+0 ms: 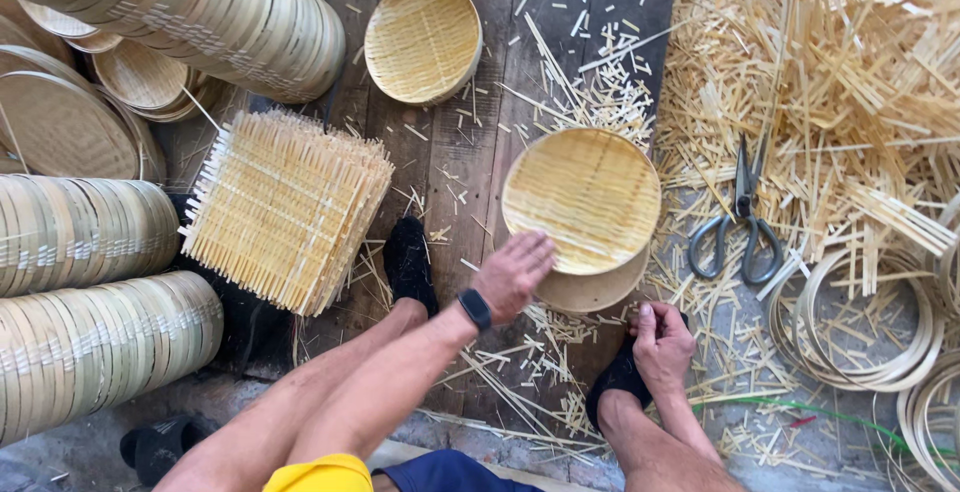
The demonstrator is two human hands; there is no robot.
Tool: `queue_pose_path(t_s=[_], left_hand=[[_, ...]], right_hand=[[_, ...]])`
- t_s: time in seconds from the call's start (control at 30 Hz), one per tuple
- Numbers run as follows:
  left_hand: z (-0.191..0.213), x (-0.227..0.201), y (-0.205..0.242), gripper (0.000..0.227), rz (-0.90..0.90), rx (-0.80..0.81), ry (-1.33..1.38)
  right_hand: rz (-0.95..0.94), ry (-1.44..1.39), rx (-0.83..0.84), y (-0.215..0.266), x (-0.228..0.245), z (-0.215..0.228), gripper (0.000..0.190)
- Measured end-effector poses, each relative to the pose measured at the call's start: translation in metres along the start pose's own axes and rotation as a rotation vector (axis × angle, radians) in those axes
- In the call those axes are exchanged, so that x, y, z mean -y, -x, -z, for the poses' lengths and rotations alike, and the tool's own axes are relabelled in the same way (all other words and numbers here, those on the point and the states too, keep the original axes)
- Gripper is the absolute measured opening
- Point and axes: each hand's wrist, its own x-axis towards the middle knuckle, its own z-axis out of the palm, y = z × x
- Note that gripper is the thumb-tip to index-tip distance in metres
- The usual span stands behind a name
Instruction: The person assembles bamboo steamers by placing woven bamboo bases into wooden molds, trimming the edges with shears, and attaching circular bamboo rims to secure the structure.
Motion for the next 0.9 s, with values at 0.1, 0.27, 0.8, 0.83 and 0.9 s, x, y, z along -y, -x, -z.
queue_pose_path(t_s=[0.1,0.27,0.8,0.83,0.9], left_hand=[[-0.002,0.078,-0.005,0.030,0.073,-0.049,-0.043],[0.012,0.216,-0.021,0.027,0.303,-0.142,-0.183],[-0.002,0.321,-0.052,0.022,0.538,-0.205,-0.019],[-0.004,0.321,-0.051,0.022,0.546,-0.199,-0.013],[-0.007,0.321,-0.050,0.023,0.532,-0.193,-0.011]], right_hand=[[-0.009,0.034,-0.012,-0.003,-0.002,-0.001,0.018],[0.018,0.126,-0.005,-0.001,0.000,-0.003,0.016],[0.025,0.366,0.030,-0.004,0.015,-0.002,0.016],[0.024,0.366,0.033,-0.004,0.016,-0.002,0.016],[0.031,0.368,0.037,-0.005,0.016,-0.002,0.016]])
